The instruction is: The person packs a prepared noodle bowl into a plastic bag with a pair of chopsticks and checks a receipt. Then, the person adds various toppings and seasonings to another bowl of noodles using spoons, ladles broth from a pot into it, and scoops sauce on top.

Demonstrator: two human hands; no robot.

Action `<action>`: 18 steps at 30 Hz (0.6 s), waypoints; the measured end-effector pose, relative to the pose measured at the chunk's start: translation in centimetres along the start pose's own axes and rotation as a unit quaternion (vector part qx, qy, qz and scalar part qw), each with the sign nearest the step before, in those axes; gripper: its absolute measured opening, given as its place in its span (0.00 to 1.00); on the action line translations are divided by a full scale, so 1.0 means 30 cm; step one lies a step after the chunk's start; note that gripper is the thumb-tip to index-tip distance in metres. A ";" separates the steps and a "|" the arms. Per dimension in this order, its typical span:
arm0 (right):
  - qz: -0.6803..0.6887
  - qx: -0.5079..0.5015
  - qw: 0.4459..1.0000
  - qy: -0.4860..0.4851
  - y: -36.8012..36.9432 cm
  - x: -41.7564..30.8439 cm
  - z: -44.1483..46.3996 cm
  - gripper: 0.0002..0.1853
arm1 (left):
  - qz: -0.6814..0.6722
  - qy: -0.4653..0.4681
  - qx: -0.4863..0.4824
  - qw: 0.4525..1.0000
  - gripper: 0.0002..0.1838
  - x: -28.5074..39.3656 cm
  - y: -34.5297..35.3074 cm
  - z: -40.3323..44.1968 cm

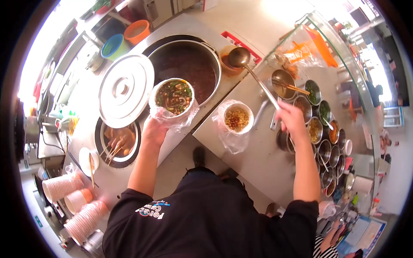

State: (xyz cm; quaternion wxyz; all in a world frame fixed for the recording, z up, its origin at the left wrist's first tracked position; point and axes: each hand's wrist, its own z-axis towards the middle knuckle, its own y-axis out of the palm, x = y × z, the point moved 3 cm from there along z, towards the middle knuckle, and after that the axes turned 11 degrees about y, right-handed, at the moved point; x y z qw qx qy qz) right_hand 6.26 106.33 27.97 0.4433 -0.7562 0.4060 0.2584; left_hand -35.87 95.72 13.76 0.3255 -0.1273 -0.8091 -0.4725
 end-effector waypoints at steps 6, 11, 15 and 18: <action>0.143 0.053 0.985 0.081 -0.081 -0.015 0.245 0.18 | 0.038 -0.004 -0.053 0.998 0.14 -0.008 0.050 -0.034; -0.087 0.440 0.821 -0.352 -0.105 -0.109 -0.114 0.18 | 0.046 -0.015 -0.100 0.994 0.10 -0.010 0.204 -0.156; 0.032 0.474 0.718 -0.509 -0.024 -0.037 -0.629 0.25 | 0.021 -0.076 -0.201 0.976 0.11 -0.083 0.218 -0.151; 0.087 0.325 0.540 -0.772 0.031 -0.071 -0.888 0.26 | 0.049 -0.121 -0.171 0.977 0.18 -0.131 0.393 -0.255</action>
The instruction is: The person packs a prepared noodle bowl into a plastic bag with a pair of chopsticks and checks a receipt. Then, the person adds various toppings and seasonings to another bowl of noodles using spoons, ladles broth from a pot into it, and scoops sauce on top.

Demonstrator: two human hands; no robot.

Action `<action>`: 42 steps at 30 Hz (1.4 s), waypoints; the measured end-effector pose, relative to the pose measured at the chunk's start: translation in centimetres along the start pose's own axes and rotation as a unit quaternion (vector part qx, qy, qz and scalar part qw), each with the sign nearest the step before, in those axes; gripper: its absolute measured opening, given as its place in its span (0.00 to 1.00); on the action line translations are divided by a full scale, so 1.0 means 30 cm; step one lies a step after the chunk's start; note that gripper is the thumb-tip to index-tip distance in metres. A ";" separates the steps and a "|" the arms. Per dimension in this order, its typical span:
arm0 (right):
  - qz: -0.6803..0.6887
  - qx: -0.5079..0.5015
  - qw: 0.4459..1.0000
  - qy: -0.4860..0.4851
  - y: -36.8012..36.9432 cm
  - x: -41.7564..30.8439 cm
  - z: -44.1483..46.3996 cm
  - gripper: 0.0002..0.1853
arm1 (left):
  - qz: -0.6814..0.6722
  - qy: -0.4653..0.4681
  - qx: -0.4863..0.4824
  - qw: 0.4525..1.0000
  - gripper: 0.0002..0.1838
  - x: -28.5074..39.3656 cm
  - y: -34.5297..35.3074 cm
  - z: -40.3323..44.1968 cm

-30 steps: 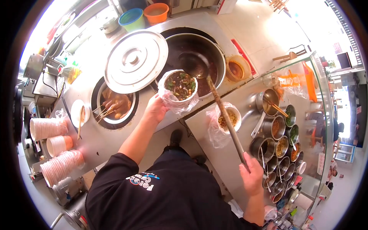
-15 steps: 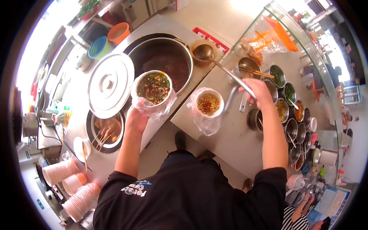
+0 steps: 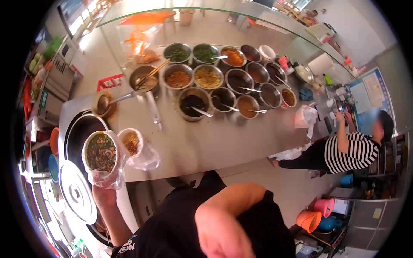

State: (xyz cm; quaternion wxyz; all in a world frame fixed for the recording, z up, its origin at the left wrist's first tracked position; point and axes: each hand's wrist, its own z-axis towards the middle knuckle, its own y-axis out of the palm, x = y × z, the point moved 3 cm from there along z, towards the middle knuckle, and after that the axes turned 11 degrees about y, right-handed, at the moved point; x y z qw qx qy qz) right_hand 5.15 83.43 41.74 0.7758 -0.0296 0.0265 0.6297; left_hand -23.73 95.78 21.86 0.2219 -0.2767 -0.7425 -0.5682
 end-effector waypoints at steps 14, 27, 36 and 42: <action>-0.228 -0.016 0.973 0.044 -0.879 -0.086 -0.178 0.15 | 0.020 -0.101 -0.110 0.989 0.24 -0.687 0.632 -0.082; -0.710 -0.124 0.423 0.549 -2.393 0.473 -0.907 0.21 | 0.035 -0.193 -0.188 0.962 0.29 -1.333 1.283 -0.136; -0.260 0.289 0.554 0.736 -2.457 0.675 -0.981 0.18 | 0.087 -0.194 -0.242 0.947 0.33 -1.548 1.478 -0.101; -0.521 0.003 0.681 0.514 -2.367 0.638 -0.890 0.08 | 0.125 -0.230 -0.228 0.938 0.34 -1.663 1.462 -0.039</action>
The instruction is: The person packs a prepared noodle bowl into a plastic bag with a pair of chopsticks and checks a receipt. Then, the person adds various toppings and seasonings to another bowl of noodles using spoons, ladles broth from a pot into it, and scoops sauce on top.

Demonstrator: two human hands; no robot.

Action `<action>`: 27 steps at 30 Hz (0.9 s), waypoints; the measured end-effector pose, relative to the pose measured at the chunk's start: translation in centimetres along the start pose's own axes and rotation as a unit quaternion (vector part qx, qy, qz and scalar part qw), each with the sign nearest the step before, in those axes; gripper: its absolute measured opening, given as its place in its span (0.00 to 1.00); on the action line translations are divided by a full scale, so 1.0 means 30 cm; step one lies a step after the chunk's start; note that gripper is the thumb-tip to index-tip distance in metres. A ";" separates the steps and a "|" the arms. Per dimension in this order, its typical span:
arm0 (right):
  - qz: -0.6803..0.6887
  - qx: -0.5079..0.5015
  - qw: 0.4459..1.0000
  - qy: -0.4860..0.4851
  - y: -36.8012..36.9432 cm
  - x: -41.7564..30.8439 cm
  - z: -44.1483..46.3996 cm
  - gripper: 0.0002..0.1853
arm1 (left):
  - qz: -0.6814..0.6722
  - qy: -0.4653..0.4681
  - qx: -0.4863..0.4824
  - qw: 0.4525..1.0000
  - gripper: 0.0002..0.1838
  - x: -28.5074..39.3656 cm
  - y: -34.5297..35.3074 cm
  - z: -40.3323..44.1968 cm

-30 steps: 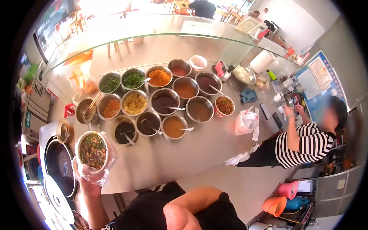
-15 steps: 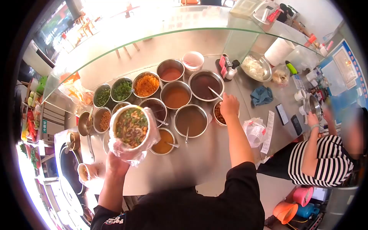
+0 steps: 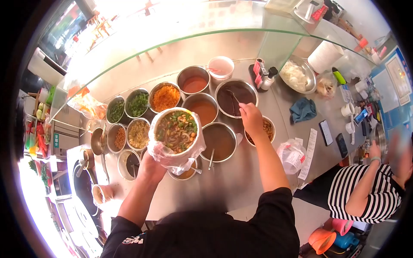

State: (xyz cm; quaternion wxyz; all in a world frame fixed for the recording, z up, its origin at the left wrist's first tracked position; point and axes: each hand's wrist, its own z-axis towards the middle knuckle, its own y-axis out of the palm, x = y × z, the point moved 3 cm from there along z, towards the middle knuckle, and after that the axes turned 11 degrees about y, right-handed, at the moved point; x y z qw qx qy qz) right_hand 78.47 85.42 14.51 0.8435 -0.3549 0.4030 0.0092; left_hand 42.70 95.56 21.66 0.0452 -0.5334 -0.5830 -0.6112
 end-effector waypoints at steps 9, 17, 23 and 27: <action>0.177 -0.088 0.947 0.254 -0.057 0.129 -0.048 0.13 | -0.005 -0.009 -0.014 1.000 0.30 -0.046 0.019 0.058; 0.363 -0.042 0.811 0.457 -0.064 0.201 -0.049 0.10 | -0.041 -0.009 0.008 0.999 0.21 -0.054 0.026 0.081; 0.396 -0.012 0.794 0.462 -0.096 0.190 -0.049 0.10 | -0.027 -0.016 0.007 0.999 0.20 -0.067 0.046 0.112; 0.394 -0.002 0.797 0.457 -0.105 0.195 -0.045 0.10 | -0.029 -0.018 -0.008 0.999 0.20 -0.081 0.083 0.134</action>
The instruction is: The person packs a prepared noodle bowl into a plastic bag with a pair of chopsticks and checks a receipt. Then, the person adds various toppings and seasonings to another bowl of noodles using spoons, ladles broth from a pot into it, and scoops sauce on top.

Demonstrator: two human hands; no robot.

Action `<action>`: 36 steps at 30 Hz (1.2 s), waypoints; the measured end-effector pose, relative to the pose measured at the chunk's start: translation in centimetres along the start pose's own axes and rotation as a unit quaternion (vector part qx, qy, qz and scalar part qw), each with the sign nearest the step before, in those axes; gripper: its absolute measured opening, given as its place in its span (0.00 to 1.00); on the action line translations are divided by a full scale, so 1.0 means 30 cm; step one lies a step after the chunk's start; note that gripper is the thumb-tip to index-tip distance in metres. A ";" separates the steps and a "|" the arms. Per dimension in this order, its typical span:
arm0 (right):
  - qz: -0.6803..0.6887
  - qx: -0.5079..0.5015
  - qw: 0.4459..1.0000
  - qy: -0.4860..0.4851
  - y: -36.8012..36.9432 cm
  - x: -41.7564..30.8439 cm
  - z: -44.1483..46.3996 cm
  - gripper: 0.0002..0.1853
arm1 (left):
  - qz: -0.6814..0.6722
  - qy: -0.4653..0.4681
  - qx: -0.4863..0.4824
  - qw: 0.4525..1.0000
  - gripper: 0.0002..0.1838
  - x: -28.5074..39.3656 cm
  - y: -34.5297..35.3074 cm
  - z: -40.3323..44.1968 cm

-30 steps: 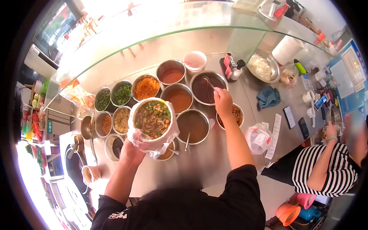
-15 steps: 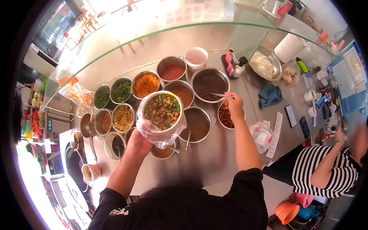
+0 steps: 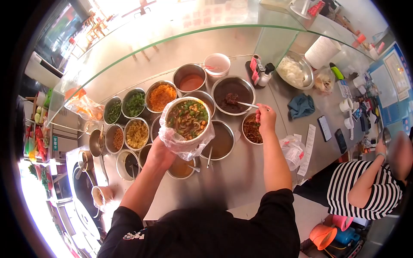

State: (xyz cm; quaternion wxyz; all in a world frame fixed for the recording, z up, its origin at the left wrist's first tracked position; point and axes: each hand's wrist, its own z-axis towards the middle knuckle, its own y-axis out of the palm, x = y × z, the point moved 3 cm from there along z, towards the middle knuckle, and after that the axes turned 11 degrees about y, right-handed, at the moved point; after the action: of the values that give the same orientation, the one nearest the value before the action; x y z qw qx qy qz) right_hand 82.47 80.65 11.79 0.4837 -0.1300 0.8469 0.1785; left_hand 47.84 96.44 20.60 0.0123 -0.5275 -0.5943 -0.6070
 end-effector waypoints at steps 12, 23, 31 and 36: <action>-0.035 0.040 0.995 -0.079 0.032 -0.178 -0.129 0.12 | 0.006 -0.003 -0.030 1.000 0.26 -0.108 0.031 0.107; -0.094 -0.077 0.986 -0.114 0.142 -0.427 -0.555 0.12 | -0.008 -0.034 -0.022 0.999 0.22 -0.145 0.070 0.119; -0.226 -0.155 0.945 -0.179 0.212 -0.329 -0.618 0.13 | 0.002 -0.046 -0.023 0.999 0.19 -0.133 0.084 0.090; -0.240 -0.145 0.919 -0.278 0.156 -0.330 -0.640 0.10 | -0.007 -0.035 -0.021 0.999 0.19 -0.122 0.086 0.078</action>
State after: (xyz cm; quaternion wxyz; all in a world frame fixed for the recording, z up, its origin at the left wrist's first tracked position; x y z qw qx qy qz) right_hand 70.71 77.11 30.17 0.7039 -0.3430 0.5865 0.2069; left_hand 52.57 95.16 19.41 -0.0238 -0.5444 -0.5850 -0.6007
